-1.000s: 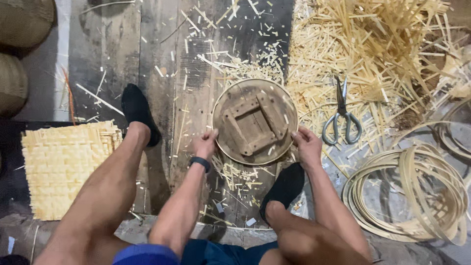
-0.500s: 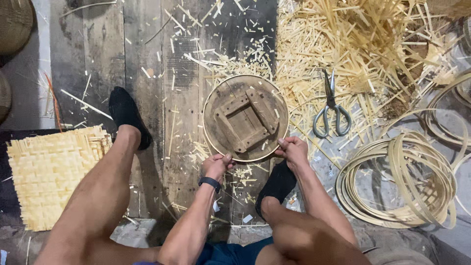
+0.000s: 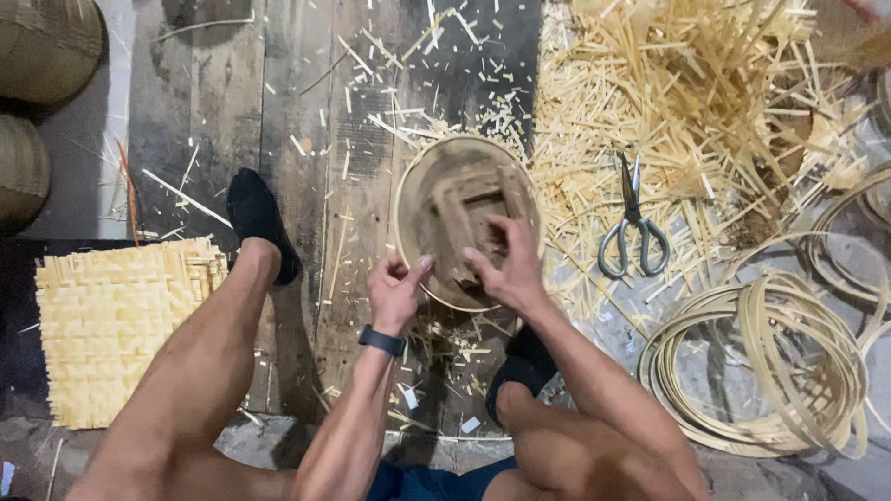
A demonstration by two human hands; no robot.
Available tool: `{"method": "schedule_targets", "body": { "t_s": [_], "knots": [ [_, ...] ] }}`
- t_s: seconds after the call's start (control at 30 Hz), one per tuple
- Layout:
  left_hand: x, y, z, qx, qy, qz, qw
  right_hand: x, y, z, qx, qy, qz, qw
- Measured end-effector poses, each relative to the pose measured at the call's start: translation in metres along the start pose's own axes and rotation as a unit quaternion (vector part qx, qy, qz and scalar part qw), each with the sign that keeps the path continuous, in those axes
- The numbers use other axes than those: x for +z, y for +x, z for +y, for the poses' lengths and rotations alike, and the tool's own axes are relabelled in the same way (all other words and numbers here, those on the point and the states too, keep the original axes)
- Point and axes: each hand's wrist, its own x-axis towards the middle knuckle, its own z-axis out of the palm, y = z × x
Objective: The person sits on the floor and repeatedly trims the edges of woven bamboo mats using a wooden mold and shears. They place a mat on the mold, press it down, and cut the excess material around the circular perimeter.
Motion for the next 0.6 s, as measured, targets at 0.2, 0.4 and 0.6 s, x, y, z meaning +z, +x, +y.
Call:
{"method": "schedule_targets", "body": {
  "t_s": [0.2,0.4,0.6],
  "knots": [
    [-0.017,-0.056,0.11,0.454,0.116,0.053,0.882,0.007,0.004,-0.017,0.133,0.313,-0.006,0.94],
    [0.008,-0.054,0.125,0.537,0.109,0.012,0.837,0.008,-0.007,-0.005,0.061,0.546,0.049,0.834],
    [-0.005,0.027,0.095,0.283,0.178,0.05,0.941,-0.037,-0.05,0.012,0.116,0.559,0.059,0.819]
  ]
}}
